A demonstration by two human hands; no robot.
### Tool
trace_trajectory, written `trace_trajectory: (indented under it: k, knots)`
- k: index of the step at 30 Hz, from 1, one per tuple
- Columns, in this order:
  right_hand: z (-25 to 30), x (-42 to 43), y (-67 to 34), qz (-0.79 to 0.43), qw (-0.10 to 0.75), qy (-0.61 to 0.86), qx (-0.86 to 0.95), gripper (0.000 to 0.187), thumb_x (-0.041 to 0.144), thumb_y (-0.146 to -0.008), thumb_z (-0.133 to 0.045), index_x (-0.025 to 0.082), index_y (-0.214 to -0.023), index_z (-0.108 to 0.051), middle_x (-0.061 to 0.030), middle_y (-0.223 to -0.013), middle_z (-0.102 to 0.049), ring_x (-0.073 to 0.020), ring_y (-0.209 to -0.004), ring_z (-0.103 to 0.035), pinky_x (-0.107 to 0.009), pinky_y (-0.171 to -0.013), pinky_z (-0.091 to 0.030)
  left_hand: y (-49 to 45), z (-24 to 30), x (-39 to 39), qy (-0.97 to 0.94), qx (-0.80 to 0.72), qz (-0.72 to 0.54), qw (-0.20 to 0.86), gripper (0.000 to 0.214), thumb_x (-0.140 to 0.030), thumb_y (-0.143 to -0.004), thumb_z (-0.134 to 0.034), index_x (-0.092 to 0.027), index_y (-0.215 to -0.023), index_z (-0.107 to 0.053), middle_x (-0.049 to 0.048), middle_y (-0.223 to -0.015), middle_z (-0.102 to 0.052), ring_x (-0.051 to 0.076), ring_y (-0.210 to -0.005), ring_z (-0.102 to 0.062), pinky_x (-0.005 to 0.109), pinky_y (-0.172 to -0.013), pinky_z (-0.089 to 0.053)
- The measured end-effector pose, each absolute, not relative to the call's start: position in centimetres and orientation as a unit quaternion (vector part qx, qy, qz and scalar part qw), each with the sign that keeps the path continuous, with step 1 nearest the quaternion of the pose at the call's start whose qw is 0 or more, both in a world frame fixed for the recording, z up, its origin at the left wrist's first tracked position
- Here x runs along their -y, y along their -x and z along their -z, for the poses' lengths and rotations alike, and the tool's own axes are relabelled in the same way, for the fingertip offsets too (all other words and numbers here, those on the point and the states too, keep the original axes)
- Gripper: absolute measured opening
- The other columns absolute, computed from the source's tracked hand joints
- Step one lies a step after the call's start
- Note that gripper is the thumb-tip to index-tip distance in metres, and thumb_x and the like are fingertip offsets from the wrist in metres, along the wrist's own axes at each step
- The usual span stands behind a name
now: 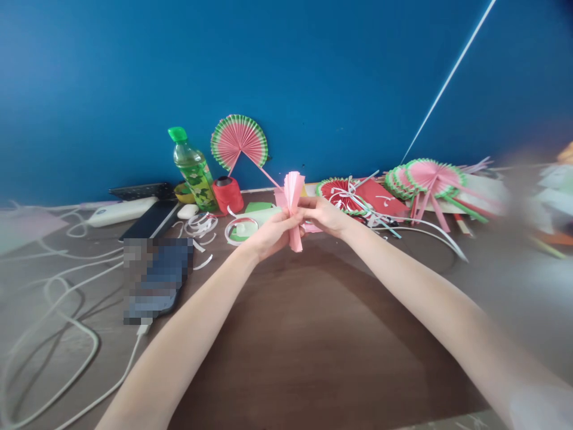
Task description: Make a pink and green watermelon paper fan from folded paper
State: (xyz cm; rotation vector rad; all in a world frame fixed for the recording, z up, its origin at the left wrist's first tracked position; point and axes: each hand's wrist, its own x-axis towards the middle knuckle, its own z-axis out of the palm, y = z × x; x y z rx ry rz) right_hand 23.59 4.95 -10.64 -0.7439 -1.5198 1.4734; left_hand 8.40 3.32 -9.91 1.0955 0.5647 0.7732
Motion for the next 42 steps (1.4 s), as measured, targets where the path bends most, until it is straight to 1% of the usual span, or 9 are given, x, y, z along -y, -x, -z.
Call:
trace_trajectory:
  k: [6, 11, 17, 23, 26, 30, 33, 38, 42]
  knots:
    - [10.7, -5.0, -23.6, -0.595, 0.431, 0.307, 0.606, 0.026, 0.033, -0.064, -0.075, 0.014, -0.067, -0.057, 0.0016, -0.051, -0.058, -0.0107, -0.042, -0.054, -0.024, -0.039, -0.046, -8.1, 10.4, -3.5, -0.524, -0.235, -0.323, 0.753, 0.009, -0.019, -0.08, -0.055, -0.012, -0.074, -0.052, 0.002, -0.067, -0.056, 0.011, -0.059, -0.055, 0.024, -0.056, -0.044]
    - [10.6, -4.8, -23.4, -0.633, 0.434, 0.289, 0.572, 0.031, 0.034, -0.063, -0.076, 0.014, -0.077, -0.058, 0.0015, -0.053, -0.059, -0.0129, -0.043, -0.056, -0.025, -0.035, -0.046, -8.1, 10.5, -3.6, -0.543, -0.228, -0.315, 0.744, 0.016, -0.018, -0.084, -0.048, -0.012, -0.07, -0.052, 0.0029, -0.06, -0.056, 0.012, -0.057, -0.056, 0.023, -0.051, -0.043]
    - [10.8, -4.8, -23.2, -0.611, 0.467, 0.305, 0.562, 0.028, 0.035, -0.066, -0.073, 0.014, -0.073, -0.056, -0.0006, -0.06, -0.061, -0.0117, -0.046, -0.057, -0.023, -0.036, -0.046, -8.4, 10.5, -3.3, -0.526, -0.246, -0.331, 0.744, 0.021, -0.009, -0.084, -0.043, -0.014, -0.063, -0.045, -0.0039, -0.052, -0.045, 0.007, -0.052, -0.053, 0.025, -0.07, -0.046]
    - [10.7, -4.6, -23.0, -0.625, 0.459, 0.314, 0.548, 0.027, 0.037, -0.068, -0.07, 0.015, -0.074, -0.055, 0.0005, -0.058, -0.058, -0.0135, -0.043, -0.055, -0.026, -0.029, -0.041, -8.6, 10.8, -3.2, -0.517, -0.26, -0.346, 0.739, 0.016, -0.01, -0.085, -0.043, -0.014, -0.07, -0.046, -0.0043, -0.056, -0.047, 0.009, -0.055, -0.057, 0.026, -0.068, -0.047]
    - [10.5, -4.6, -22.9, -0.638, 0.46, 0.298, 0.541, 0.029, 0.04, -0.07, -0.068, 0.015, -0.081, -0.059, -0.0011, -0.065, -0.061, -0.0132, -0.047, -0.056, -0.026, -0.034, -0.043, -8.6, 10.9, -3.3, -0.514, -0.263, -0.354, 0.736, 0.015, -0.013, -0.084, -0.047, -0.014, -0.069, -0.046, -0.0049, -0.054, -0.046, 0.009, -0.054, -0.055, 0.026, -0.068, -0.048]
    - [10.3, -4.8, -22.9, -0.618, 0.545, 0.303, 0.479, 0.028, 0.035, -0.059, -0.077, 0.015, -0.069, -0.06, 0.0018, -0.064, -0.059, -0.0084, -0.057, -0.055, -0.022, -0.05, -0.045, -8.8, 10.9, -3.1, -0.508, -0.273, -0.35, 0.738, 0.009, -0.02, -0.086, -0.049, -0.014, -0.078, -0.049, -0.0081, -0.051, -0.04, 0.006, -0.045, -0.047, 0.028, -0.066, -0.05]
    - [10.3, -5.0, -23.0, -0.621, 0.562, 0.306, 0.453, 0.032, 0.035, -0.054, -0.08, 0.016, -0.066, -0.057, 0.0037, -0.06, -0.056, -0.0079, -0.055, -0.053, -0.022, -0.048, -0.042, -9.0, 11.1, -2.9, -0.508, -0.29, -0.355, 0.729, 0.01, -0.023, -0.087, -0.048, -0.014, -0.084, -0.051, -0.0092, -0.049, -0.037, 0.005, -0.042, -0.043, 0.026, -0.061, -0.051]
    - [10.3, -4.9, -22.9, -0.603, 0.566, 0.332, 0.454, 0.036, 0.035, -0.053, -0.08, 0.017, -0.064, -0.05, 0.0066, -0.053, -0.046, -0.0053, -0.044, -0.043, -0.02, -0.038, -0.025, -9.3, 11.7, -2.8, -0.524, -0.298, -0.354, 0.715, 0.014, -0.024, -0.089, -0.044, -0.013, -0.088, -0.052, -0.0092, -0.05, -0.035, 0.004, -0.041, -0.04, 0.024, -0.057, -0.051]
    - [10.2, -4.6, -22.6, -0.592, 0.573, 0.347, 0.449, 0.042, 0.038, -0.048, -0.081, 0.019, -0.063, -0.046, 0.0068, -0.053, -0.044, -0.0073, -0.048, -0.044, -0.021, -0.038, -0.025, -9.3, 11.7, -2.6, -0.531, -0.3, -0.349, 0.712, 0.015, -0.024, -0.09, -0.042, -0.012, -0.091, -0.052, -0.0092, -0.05, -0.034, 0.004, -0.041, -0.04, 0.023, -0.056, -0.05]
